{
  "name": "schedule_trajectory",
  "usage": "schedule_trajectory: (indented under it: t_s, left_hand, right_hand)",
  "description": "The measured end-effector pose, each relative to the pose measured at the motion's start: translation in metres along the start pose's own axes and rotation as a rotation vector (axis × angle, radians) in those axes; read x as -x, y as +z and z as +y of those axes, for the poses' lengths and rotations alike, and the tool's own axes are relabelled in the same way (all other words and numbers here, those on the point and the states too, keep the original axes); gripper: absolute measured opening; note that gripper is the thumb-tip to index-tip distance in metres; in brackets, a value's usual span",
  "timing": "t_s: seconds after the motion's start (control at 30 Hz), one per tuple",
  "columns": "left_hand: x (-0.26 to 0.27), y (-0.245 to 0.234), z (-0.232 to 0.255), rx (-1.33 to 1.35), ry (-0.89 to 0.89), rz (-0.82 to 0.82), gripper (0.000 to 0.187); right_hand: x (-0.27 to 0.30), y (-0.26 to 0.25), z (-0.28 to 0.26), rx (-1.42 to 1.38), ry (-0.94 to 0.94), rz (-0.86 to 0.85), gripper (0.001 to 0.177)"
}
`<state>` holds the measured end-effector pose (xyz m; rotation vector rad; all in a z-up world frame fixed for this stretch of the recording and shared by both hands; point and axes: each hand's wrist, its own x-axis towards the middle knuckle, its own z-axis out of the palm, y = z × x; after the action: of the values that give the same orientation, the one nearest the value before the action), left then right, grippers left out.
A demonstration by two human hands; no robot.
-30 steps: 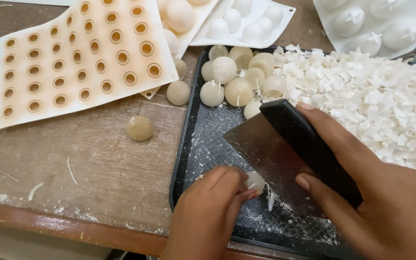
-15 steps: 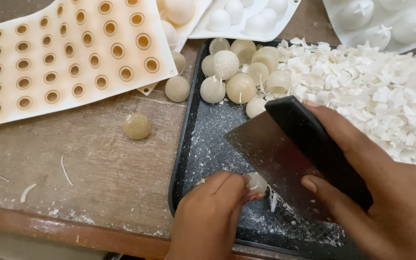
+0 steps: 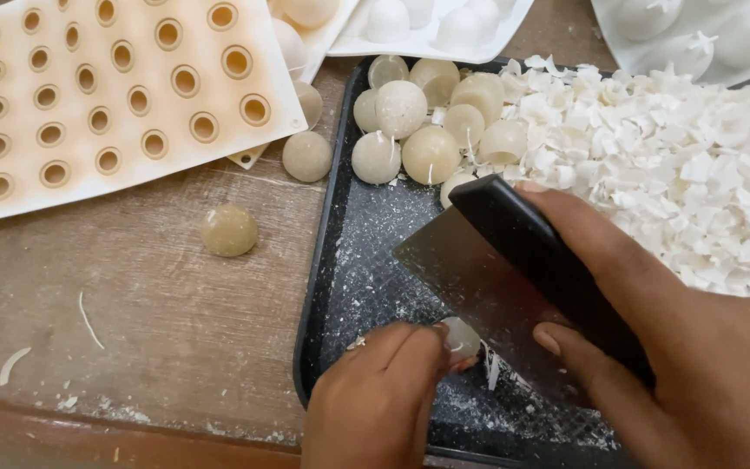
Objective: The recorder is using a metal scraper to trim excess wax from spherical candle pieces on a tray.
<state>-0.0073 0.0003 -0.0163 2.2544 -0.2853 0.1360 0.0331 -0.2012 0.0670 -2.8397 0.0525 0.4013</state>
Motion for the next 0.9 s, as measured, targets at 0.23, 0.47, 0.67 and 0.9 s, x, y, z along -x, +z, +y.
schedule_trajectory:
  t_s: [0.23, 0.47, 0.67, 0.9]
  left_hand:
    - [0.0, 0.001, 0.001, 0.025, -0.112, -0.079, 0.01]
    - [-0.001, -0.002, 0.002, 0.04, 0.009, 0.005, 0.007]
    - [-0.002, -0.003, 0.002, 0.088, 0.022, -0.021, 0.011]
    - [-0.003, -0.003, -0.002, 0.128, -0.006, -0.082, 0.012]
  right_hand:
    - [0.002, 0.002, -0.013, 0.061, 0.113, -0.069, 0.092]
    - [0.003, 0.008, -0.009, 0.108, 0.003, -0.081, 0.094]
    - [-0.008, 0.01, -0.021, 0.278, 0.1, -0.277, 0.094]
    - [-0.007, 0.017, -0.009, -0.064, -0.066, 0.04, 0.088]
